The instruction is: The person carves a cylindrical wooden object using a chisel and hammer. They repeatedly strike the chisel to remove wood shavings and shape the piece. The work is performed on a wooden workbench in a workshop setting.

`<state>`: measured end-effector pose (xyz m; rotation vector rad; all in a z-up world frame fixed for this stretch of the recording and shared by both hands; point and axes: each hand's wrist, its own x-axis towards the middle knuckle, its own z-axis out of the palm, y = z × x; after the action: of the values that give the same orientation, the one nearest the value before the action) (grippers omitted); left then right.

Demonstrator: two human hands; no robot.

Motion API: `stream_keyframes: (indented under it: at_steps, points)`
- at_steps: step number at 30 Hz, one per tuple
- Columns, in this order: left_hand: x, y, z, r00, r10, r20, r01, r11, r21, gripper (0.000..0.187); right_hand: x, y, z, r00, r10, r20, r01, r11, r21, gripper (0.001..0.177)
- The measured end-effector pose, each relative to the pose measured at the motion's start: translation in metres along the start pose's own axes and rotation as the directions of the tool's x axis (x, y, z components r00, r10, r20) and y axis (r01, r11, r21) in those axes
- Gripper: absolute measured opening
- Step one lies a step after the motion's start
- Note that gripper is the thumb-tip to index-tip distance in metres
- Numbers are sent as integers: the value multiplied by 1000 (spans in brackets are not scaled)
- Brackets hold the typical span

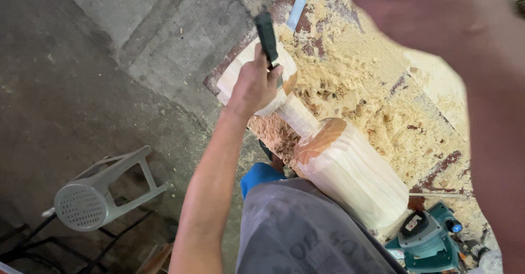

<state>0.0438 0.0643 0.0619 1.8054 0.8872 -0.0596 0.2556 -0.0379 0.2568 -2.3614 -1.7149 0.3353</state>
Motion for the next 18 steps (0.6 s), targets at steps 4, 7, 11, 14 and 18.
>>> stream_keyframes:
  at_steps: [4,7,11,14,18]
  points:
    - [-1,3,2,1000,9,16,-9,1000,2,50,3,-22,20,953,33,303,-24,999,-34,58]
    - [1,-1,1,979,189,-79,-179,976,126,45,5,-10,30,920,90,381,-79,996,-46,76]
    - [0,-11,11,992,115,-43,-111,991,81,40,-3,3,40,991,-128,51,110,958,264,68]
    - [-4,-11,13,973,217,-83,-199,962,185,47,-8,-7,36,896,106,431,-70,993,-100,68]
    - [-4,-8,14,995,95,-41,-91,993,78,37,-14,-6,19,965,-7,260,24,998,-61,60]
